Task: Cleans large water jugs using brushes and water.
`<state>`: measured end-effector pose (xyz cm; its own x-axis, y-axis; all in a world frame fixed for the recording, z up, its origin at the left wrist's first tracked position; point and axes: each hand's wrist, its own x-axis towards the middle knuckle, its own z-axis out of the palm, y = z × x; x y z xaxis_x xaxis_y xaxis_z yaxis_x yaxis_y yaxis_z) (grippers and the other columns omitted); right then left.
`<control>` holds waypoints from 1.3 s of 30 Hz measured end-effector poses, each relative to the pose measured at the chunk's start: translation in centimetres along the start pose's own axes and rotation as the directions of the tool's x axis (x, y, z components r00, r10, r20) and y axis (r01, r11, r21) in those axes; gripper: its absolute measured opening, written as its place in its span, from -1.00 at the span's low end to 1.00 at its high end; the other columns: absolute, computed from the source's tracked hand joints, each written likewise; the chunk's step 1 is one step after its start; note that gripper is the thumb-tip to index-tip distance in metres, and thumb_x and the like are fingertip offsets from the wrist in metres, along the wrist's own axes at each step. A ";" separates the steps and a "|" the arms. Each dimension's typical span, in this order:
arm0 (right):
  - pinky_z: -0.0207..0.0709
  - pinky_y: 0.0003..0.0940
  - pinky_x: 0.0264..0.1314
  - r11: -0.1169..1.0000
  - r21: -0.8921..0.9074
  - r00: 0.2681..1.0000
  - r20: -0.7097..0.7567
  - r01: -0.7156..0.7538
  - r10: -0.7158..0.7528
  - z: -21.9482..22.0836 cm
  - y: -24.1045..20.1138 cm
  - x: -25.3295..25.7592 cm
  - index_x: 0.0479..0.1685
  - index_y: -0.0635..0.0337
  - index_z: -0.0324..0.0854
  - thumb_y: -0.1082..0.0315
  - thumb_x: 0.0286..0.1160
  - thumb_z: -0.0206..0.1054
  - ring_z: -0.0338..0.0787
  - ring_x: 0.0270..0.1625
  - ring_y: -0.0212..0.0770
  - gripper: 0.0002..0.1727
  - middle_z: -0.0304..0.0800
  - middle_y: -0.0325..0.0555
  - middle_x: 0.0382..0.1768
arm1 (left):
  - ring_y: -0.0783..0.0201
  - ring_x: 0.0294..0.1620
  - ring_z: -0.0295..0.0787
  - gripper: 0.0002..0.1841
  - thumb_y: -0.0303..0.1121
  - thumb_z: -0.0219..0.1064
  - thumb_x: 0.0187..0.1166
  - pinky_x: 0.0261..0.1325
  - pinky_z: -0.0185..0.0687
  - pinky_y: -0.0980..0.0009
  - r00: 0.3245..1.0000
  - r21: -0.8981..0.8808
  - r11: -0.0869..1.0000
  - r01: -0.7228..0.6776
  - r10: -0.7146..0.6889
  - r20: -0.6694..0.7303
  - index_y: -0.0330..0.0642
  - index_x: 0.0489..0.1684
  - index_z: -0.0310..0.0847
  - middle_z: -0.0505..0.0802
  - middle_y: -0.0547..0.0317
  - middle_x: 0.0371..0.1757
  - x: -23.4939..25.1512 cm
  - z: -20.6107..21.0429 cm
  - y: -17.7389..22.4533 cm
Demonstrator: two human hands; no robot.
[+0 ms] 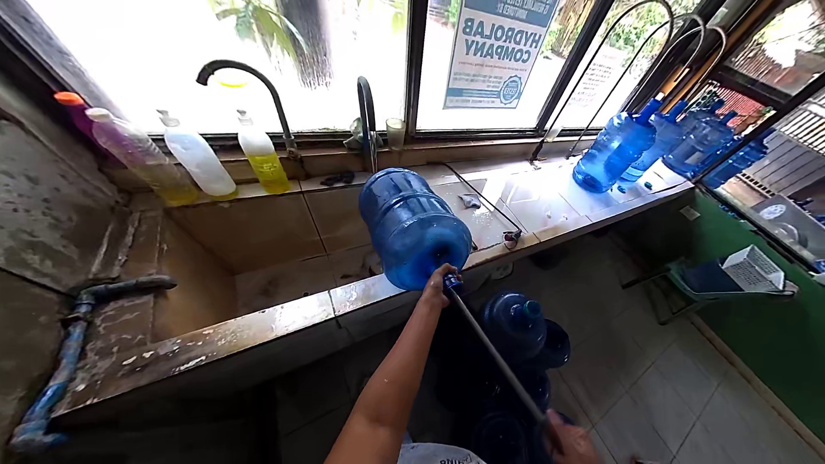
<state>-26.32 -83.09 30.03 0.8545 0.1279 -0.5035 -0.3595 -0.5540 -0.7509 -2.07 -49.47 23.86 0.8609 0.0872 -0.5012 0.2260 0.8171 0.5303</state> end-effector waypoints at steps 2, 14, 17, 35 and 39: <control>0.61 -0.01 -0.54 0.789 -0.573 0.831 -0.314 0.219 -0.459 -0.5 -0.4 0.6 -0.41 0.37 0.77 -0.03 0.81 0.05 0.78 -0.58 -0.02 -0.35 0.72 0.07 -0.63 | 0.26 -0.56 0.69 -0.87 -0.44 0.15 0.64 -0.44 0.67 0.41 0.999 0.010 0.999 0.035 -0.035 0.007 -0.20 -0.34 0.49 0.71 0.10 -0.53 -0.1 0.2 0.4; 0.56 -0.02 -0.56 0.317 -0.938 0.526 -0.203 0.137 -0.826 -4.9 -4.3 0.5 -0.43 0.33 0.72 -0.18 0.75 0.06 0.76 -0.60 0.06 -0.29 0.71 0.08 -0.65 | 0.26 -0.51 0.67 -0.96 -0.41 0.24 0.54 -0.42 0.63 0.34 0.998 -0.037 0.999 0.021 -0.023 -0.050 -0.13 -0.28 0.50 0.71 0.13 -0.47 1.8 1.8 2.0; 0.66 0.33 -0.03 0.473 -0.877 0.761 -0.248 0.086 -0.599 -4.0 -2.3 1.5 -0.04 0.41 0.77 0.48 0.32 0.50 0.86 -0.11 0.40 -0.75 0.84 0.36 -0.19 | 0.28 -0.49 0.69 -0.96 -0.38 0.24 0.52 -0.41 0.65 0.37 0.999 -0.130 0.991 -0.018 0.012 -0.050 -0.08 -0.28 0.49 0.71 0.15 -0.46 2.2 1.8 3.7; 0.53 0.05 0.09 0.967 -0.241 0.996 0.054 0.084 -0.073 21.3 -29.4 28.4 -0.06 0.35 0.61 0.03 0.91 -0.07 0.70 -0.11 0.05 -0.47 0.66 0.16 -0.22 | 0.35 -0.57 0.75 -0.91 -0.28 0.13 0.63 -0.51 0.77 0.46 0.946 -0.334 0.894 0.298 -0.323 -0.022 -0.04 -0.22 0.40 0.71 0.19 -0.49 17.5 -8.4 19.5; 0.53 0.06 -0.02 0.973 -0.228 0.999 0.024 0.044 -0.039 21.8 -30.7 28.9 -0.13 0.33 0.60 0.00 0.89 -0.04 0.68 -0.20 0.04 -0.46 0.63 0.11 -0.32 | 0.27 -0.38 0.74 -0.73 -0.11 -0.03 0.74 -0.34 0.72 0.25 0.982 -0.041 0.981 0.188 -0.188 -0.010 -0.10 -0.08 0.45 0.74 0.14 -0.35 22.9 -12.5 19.3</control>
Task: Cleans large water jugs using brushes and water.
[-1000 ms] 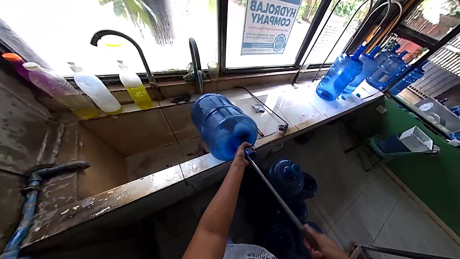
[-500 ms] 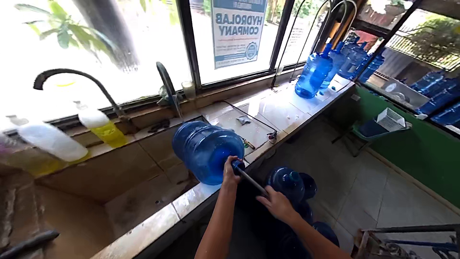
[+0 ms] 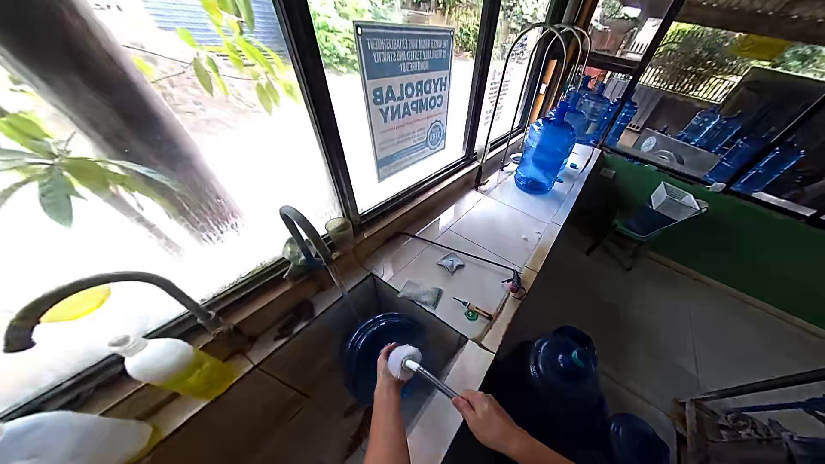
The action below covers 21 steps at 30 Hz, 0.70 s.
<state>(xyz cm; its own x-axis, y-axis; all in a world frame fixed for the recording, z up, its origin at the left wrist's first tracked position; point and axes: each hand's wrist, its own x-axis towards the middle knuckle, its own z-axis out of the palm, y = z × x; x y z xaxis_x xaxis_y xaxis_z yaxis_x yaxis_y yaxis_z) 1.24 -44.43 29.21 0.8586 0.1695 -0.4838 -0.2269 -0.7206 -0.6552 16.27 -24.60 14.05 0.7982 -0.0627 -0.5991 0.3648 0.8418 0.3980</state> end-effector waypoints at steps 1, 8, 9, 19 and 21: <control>0.52 0.05 -0.07 1.000 0.007 1.000 -0.018 0.010 -0.010 -0.4 -0.3 -0.1 -0.15 0.30 0.60 -0.02 0.88 -0.02 0.66 -0.25 0.01 -0.47 0.60 0.08 -0.36 | 0.20 -0.24 0.76 -0.66 -0.03 -0.03 0.73 -0.23 0.73 0.15 0.999 0.049 0.999 -0.001 0.004 -0.051 -0.09 0.04 0.47 0.77 0.10 -0.21 0.6 -0.9 1.0; 0.62 0.24 0.18 0.975 -0.208 0.973 -0.227 -0.080 0.032 -5.5 0.8 11.6 0.20 0.26 0.62 -0.10 0.86 -0.05 0.84 0.07 0.20 -0.42 0.82 0.23 -0.09 | -0.10 0.05 0.80 -0.46 -0.10 0.00 0.84 0.21 0.65 -0.05 0.923 0.930 0.358 0.077 0.328 -0.203 -0.49 0.33 0.57 0.82 -0.34 0.10 3.9 1.6 13.8; 0.62 0.25 0.21 0.965 -0.244 0.968 -0.247 -0.093 0.031 -6.4 0.4 14.3 0.25 0.25 0.60 -0.10 0.87 -0.08 0.84 0.13 0.22 -0.41 0.83 0.24 -0.04 | -0.19 0.16 0.80 -0.56 -0.22 0.10 0.78 0.32 0.61 -0.15 0.911 0.975 0.224 0.003 0.401 -0.095 -0.50 0.28 0.62 0.81 -0.39 0.14 4.0 3.3 15.8; 0.41 0.23 0.62 0.893 -0.379 0.940 -0.136 0.241 -0.311 -2.1 -9.5 31.1 0.72 0.23 0.34 0.10 0.61 0.37 0.54 0.59 0.30 -0.28 0.48 0.36 0.57 | 0.32 -0.42 0.77 -0.67 -0.22 0.13 0.83 -0.19 0.73 0.30 0.837 0.910 0.136 -0.392 0.463 0.291 -0.27 0.11 0.73 0.84 0.07 -0.30 4.7 11.7 21.2; 0.51 0.29 0.50 0.904 -0.320 0.959 0.056 0.282 -0.279 2.9 -12.0 31.7 0.79 0.21 0.23 -0.13 0.56 0.40 0.60 0.53 0.33 -0.10 0.41 0.36 0.62 | 0.24 -0.42 0.76 -0.63 -0.22 0.09 0.83 -0.15 0.74 0.18 0.815 0.909 0.085 -0.408 0.483 0.321 -0.33 0.11 0.74 0.84 0.03 -0.34 3.6 8.6 20.8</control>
<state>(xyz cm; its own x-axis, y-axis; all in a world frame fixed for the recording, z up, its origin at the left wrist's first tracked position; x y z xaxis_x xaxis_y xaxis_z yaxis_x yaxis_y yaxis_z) 29.90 -28.49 20.06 0.8606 0.4014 -0.3135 0.1842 -0.8191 -0.5433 30.90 -11.90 26.15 0.9803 0.1836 -0.0733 0.1411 -0.3902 0.9099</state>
